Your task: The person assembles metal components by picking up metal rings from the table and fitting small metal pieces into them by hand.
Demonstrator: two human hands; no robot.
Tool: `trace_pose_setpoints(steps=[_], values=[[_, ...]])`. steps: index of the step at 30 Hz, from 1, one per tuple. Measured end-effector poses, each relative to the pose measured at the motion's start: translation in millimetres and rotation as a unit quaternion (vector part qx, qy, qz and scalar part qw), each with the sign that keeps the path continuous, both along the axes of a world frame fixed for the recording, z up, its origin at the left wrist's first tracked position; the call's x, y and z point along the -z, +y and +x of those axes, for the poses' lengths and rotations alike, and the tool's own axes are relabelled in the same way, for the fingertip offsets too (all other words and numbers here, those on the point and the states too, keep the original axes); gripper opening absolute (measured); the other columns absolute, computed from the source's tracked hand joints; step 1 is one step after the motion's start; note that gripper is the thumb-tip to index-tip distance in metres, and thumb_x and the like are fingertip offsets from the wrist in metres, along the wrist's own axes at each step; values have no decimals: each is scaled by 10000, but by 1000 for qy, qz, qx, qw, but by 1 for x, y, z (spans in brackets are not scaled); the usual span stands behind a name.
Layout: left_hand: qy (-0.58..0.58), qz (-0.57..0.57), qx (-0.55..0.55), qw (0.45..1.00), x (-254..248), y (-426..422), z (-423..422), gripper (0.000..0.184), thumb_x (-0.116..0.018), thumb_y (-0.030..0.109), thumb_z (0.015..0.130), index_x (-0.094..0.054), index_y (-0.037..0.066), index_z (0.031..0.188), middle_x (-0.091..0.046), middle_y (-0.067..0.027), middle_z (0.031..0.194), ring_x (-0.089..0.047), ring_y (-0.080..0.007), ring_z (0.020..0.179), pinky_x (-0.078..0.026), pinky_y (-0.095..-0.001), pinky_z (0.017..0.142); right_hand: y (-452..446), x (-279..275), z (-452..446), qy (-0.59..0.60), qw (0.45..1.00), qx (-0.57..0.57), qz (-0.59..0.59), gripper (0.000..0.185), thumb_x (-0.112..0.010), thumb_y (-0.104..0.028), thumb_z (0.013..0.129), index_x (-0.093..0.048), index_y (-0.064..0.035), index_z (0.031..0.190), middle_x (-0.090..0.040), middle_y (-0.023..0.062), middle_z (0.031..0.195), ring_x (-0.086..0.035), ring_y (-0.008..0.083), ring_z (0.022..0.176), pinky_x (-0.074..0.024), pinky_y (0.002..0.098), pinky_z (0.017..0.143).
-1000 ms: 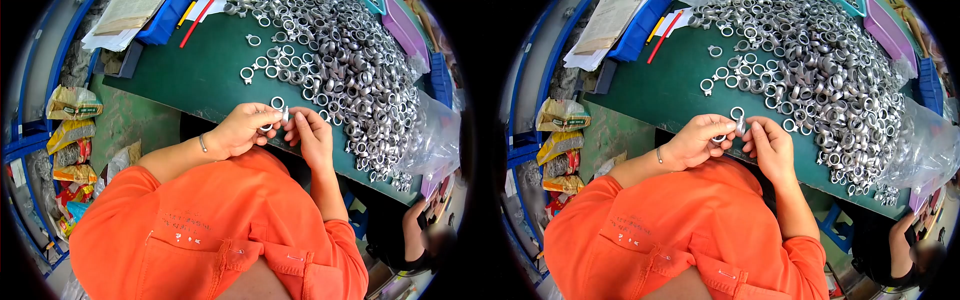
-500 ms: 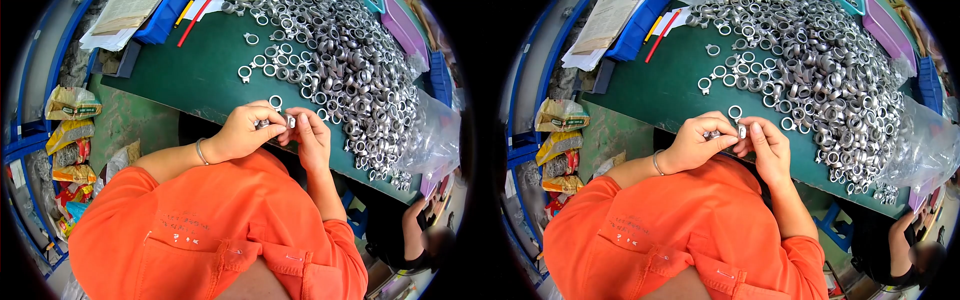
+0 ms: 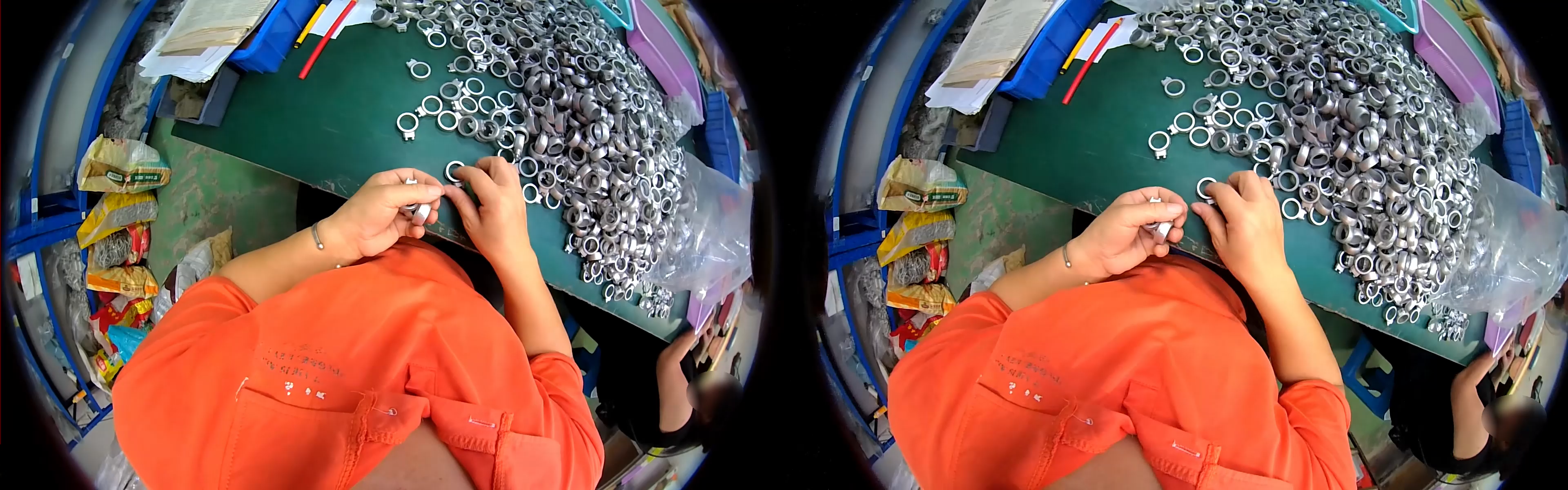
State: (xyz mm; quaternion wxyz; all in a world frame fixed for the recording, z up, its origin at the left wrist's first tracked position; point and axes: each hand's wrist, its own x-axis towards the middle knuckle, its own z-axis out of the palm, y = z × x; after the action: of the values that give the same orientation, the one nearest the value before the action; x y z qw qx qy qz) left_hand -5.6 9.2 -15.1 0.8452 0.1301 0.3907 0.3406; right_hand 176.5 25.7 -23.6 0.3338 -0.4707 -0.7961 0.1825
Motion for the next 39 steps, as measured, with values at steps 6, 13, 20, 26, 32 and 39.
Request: trace_pose_setpoints(steps=[6, 13, 20, 26, 32, 39], values=[[65, 55, -18, 996, -7, 3, 0, 140, -599, 173, 880, -571, 36, 875, -561, -33, 752, -547, -99, 635, -411, -210, 461, -5, -2, 3, 255, 941, -26, -219, 114, -645, 21, 768, -613, -13, 872, -555, 64, 874, -560, 164, 764, -457, 253, 640], [29, 76, 28, 996, -15, 9, 4, 171, -610, 182, 878, -590, 13, 874, -558, -40, 705, -515, -83, 564, -393, -193, 439, -13, -10, 9, 329, 915, -90, -216, 110, -599, 58, 810, -602, 12, 909, -615, 79, 941, -589, 142, 856, -491, 261, 728], [194, 290, 27, 937, -22, 5, 8, 79, -627, 37, 831, -616, -18, 886, -561, -34, 785, -533, -64, 604, -426, -186, 479, -16, -6, 7, 472, 818, -44, -326, 301, -540, 85, 842, -498, 40, 1136, -571, 108, 1070, -575, 157, 965, -488, 262, 824], [249, 390, 27, 886, -16, 2, 7, 62, -634, 22, 824, -627, -19, 870, -561, -49, 886, -546, -65, 614, -443, -183, 487, -18, -4, 7, 472, 834, -83, -273, 335, -598, 135, 776, -532, 59, 1096, -559, 114, 1066, -595, 162, 918, -512, 280, 811], [212, 348, 23, 913, -20, 2, 8, 81, -644, 34, 821, -626, -19, 880, -560, -52, 884, -548, -66, 619, -446, -179, 488, -20, -7, 5, 495, 825, -84, -261, 321, -591, 144, 772, -537, 60, 1076, -555, 117, 1048, -593, 169, 926, -511, 281, 824], [171, 275, 41, 945, -19, 2, 10, 173, -664, 24, 801, -608, 0, 963, -589, -73, 879, -535, -60, 613, -434, -184, 488, -24, -11, 2, 255, 965, -51, -12, 316, -735, 72, 649, -600, -9, 924, -579, 99, 893, -580, 137, 693, -479, 228, 567]])
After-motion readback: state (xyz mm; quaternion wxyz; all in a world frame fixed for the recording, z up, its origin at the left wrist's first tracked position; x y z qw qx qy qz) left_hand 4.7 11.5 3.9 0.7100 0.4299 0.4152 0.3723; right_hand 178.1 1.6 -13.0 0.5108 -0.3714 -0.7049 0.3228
